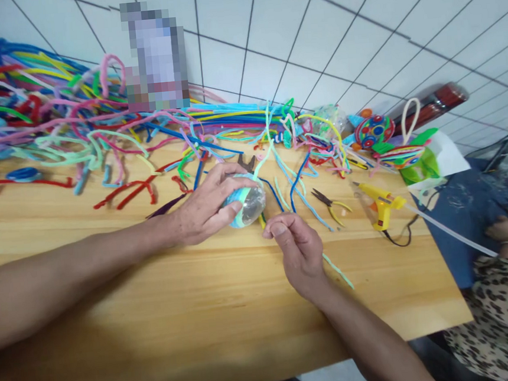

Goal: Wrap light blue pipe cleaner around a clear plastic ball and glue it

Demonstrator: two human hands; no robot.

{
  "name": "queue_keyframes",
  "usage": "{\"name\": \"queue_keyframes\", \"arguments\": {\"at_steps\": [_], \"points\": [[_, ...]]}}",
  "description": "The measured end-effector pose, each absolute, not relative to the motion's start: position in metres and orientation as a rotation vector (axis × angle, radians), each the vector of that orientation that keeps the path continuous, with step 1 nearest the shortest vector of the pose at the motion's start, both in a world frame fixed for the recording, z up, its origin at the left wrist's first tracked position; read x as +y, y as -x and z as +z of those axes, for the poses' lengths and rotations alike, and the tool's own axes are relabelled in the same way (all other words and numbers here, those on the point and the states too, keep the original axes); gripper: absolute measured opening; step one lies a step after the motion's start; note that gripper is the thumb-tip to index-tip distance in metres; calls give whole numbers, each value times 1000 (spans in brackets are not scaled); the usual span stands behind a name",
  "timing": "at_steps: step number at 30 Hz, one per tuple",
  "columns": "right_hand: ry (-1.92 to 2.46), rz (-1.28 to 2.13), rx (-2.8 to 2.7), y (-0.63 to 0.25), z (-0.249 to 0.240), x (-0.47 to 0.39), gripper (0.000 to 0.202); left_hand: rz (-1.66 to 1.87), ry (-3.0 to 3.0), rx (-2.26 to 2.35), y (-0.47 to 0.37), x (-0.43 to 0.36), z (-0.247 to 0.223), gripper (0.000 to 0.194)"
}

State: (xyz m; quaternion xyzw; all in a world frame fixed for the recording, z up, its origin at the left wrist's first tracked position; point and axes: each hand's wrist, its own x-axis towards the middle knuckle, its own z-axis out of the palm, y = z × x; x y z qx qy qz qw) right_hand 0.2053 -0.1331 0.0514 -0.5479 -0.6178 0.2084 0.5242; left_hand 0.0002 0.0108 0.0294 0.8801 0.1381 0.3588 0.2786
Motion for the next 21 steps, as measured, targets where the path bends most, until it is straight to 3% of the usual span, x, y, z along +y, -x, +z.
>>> {"name": "queue_keyframes", "arguments": {"at_steps": [3, 12, 21], "points": [[1308, 638, -1297, -206, 47, -129, 32, 970, -2361, 370, 0, 10, 31, 40], [1253, 773, -1216, -207, 44, -125, 25, 980, -2372, 382, 0, 10, 30, 40], [1323, 503, -1466, -209, 46, -127, 21, 1011, -2342, 384, -2, 11, 29, 39]]}}
